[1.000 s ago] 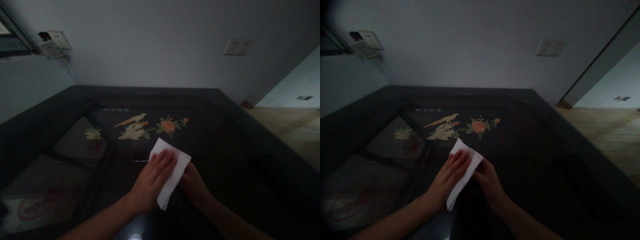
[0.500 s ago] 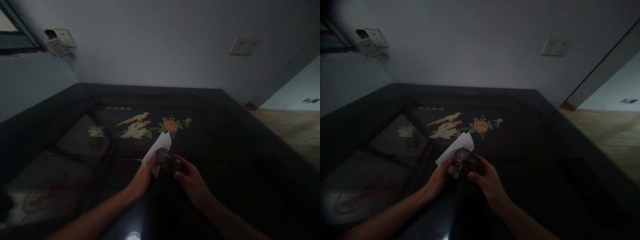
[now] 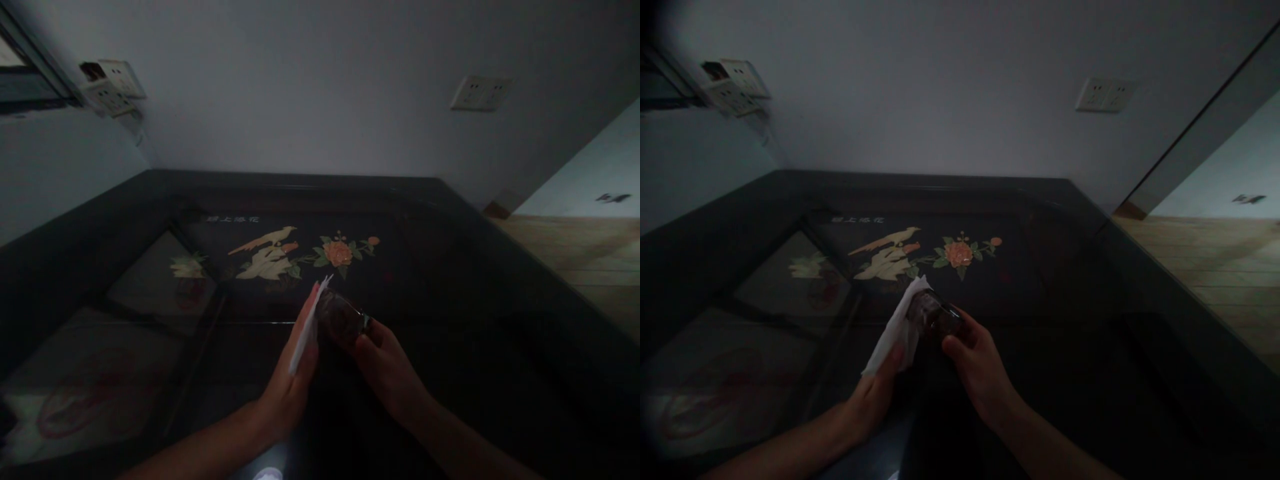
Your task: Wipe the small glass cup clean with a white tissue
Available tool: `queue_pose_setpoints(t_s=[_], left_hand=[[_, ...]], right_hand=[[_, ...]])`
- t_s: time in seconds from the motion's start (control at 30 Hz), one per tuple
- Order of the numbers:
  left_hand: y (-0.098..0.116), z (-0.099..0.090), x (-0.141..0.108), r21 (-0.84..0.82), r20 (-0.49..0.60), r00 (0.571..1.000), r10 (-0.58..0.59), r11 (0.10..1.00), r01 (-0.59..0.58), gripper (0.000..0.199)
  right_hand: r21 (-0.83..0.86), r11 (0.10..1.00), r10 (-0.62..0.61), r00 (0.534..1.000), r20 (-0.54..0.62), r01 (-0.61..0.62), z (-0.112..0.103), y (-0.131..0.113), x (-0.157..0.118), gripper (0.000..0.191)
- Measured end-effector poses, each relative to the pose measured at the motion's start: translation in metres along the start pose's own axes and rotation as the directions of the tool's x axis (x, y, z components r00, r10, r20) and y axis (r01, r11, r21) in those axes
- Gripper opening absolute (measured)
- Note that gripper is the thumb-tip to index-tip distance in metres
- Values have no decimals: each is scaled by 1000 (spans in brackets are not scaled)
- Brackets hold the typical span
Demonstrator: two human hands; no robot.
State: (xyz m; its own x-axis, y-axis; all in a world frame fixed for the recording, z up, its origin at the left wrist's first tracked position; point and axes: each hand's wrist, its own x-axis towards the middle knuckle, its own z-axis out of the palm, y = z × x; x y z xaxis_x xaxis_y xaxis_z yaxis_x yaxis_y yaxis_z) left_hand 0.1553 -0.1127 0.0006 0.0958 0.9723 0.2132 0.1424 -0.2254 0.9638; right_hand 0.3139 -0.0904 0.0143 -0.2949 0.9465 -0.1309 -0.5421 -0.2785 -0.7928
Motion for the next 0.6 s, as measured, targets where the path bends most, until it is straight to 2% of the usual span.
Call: queue_pose_setpoints(t_s=[0.07, 0.17, 0.23, 0.27, 0.33, 0.4, 0.53, 0.6], left_hand=[[4, -1, 0, 111, 98, 983, 155, 980, -166, 55], [5, -3, 5, 248, 241, 894, 379, 866, -434, 58], [4, -5, 10, 338, 303, 835, 459, 768, -544, 58], [4, -6, 13, 374, 316, 822, 474, 734, -567, 58], [5, -8, 17, 405, 309, 828, 467, 724, -559, 56], [6, -10, 19, 366, 281, 855, 436, 775, -515, 53], [9, -11, 21, 252, 180, 931, 317, 900, -356, 52], [10, -11, 20, 242, 173, 933, 316, 904, -351, 52]], right_hand=[[-20, 1000, 1, 1000, -4, -1, 1, -2, -1, 53], [-71, 997, -10, 1000, -17, 8, 0, -3, -2, 53], [-115, 993, -11, 1000, -24, 9, -1, -2, -2, 54], [-131, 991, -7, 1000, -29, 4, -1, -2, -2, 55], [-144, 989, 13, 999, -39, -19, -2, -1, -2, 57], [-143, 989, 33, 998, -51, -40, -2, 1, -2, 59], [-113, 991, 70, 996, -51, -75, -4, 4, 0, 59], [-66, 994, 87, 995, -44, -90, -5, 5, 1, 57]])
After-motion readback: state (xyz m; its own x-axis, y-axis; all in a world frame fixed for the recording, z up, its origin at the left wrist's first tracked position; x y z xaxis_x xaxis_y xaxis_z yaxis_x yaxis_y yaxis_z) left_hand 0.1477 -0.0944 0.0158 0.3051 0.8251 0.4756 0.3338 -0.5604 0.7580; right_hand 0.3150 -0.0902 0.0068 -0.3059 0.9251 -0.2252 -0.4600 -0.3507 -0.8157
